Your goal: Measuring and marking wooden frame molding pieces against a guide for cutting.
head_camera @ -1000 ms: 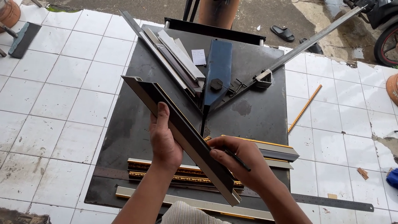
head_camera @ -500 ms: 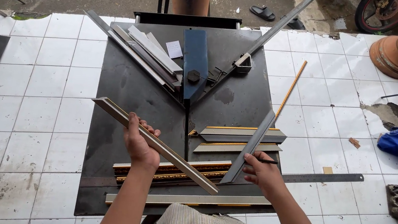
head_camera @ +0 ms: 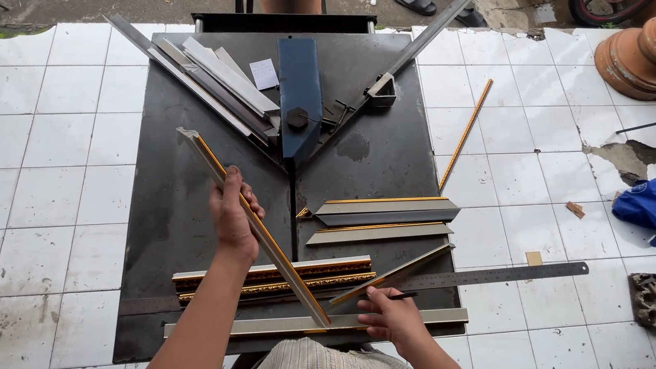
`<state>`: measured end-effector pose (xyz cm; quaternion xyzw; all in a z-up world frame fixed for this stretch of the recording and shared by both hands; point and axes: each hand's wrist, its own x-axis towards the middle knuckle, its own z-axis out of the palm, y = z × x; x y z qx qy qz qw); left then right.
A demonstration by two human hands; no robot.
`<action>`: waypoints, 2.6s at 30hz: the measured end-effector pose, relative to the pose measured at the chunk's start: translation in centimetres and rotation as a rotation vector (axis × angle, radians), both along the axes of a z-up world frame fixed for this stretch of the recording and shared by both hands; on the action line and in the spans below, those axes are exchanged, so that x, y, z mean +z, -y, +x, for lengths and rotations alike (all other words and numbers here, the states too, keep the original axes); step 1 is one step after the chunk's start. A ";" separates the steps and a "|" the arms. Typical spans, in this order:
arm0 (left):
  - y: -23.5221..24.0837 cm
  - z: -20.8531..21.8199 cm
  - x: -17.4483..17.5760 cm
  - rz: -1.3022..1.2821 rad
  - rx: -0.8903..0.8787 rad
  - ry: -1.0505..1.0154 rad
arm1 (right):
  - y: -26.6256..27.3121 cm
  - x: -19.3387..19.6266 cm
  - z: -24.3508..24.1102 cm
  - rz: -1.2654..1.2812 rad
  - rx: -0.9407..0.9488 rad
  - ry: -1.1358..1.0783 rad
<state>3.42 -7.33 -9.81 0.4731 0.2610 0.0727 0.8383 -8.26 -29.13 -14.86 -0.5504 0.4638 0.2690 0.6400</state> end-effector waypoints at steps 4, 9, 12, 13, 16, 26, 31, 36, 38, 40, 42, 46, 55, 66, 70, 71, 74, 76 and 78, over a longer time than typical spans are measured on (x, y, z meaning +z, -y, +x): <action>0.4 -0.1 -0.1 0.113 -0.100 -0.050 | -0.6 2.1 0.8 -0.174 0.368 0.010; 0.5 -0.9 0.1 0.362 -0.274 0.000 | 2.3 2.7 2.4 -0.910 1.198 0.576; -0.1 -1.3 0.2 0.416 -0.450 -0.033 | 3.9 1.4 3.6 -0.915 1.359 0.516; 0.0 -1.4 -0.6 0.415 -0.445 -0.035 | 3.8 2.0 3.9 -0.914 1.365 0.518; 0.1 -1.7 -2.0 0.504 -0.590 -0.024 | 3.3 3.2 4.6 -0.909 1.536 0.525; 1.4 -5.2 1.0 0.887 -1.058 -0.147 | 3.6 -0.2 5.9 -0.910 1.678 0.577; 1.0 -5.4 -0.2 1.012 -1.102 -0.144 | 2.1 1.1 5.3 -0.829 1.512 0.617; -0.2 -6.0 -0.1 1.045 -1.131 -0.191 | -2.0 1.6 4.0 -0.704 1.412 0.704; -0.6 -5.9 -0.4 1.057 -1.119 -0.186 | -3.3 0.3 3.7 -0.639 1.364 0.716; -1.1 -6.1 -0.8 1.068 -1.111 -0.187 | -4.3 -0.5 3.4 -0.568 1.316 0.723; -1.6 -6.1 -1.2 1.071 -1.116 -0.189 | -4.9 -0.9 3.7 -0.492 1.163 0.711; -2.3 -6.3 -0.3 1.013 -1.098 -0.171 | -3.7 1.1 4.0 -0.503 1.105 0.648; -1.6 -5.8 -0.7 0.975 -1.086 -0.111 | 3.1 1.5 3.6 -0.832 1.097 0.231; 2.6 -4.8 -0.1 0.946 -1.152 -0.023 | 3.2 1.1 2.1 -0.512 0.818 0.285; 3.8 -5.0 2.5 0.859 -1.256 -0.008 | 1.1 4.1 2.7 0.116 0.348 0.388; 4.0 -5.0 2.8 0.870 -1.322 -0.005 | 0.7 4.4 3.0 0.205 0.283 0.440; 4.3 -5.1 3.9 0.919 -1.377 -0.016 | 0.2 3.6 4.4 0.254 0.187 0.494; 4.2 -5.2 4.2 0.957 -1.366 -0.027 | 0.3 3.4 5.6 0.213 0.154 0.499; 3.7 -5.4 4.1 1.036 -1.324 -0.065 | 0.3 4.4 6.6 0.186 0.065 0.509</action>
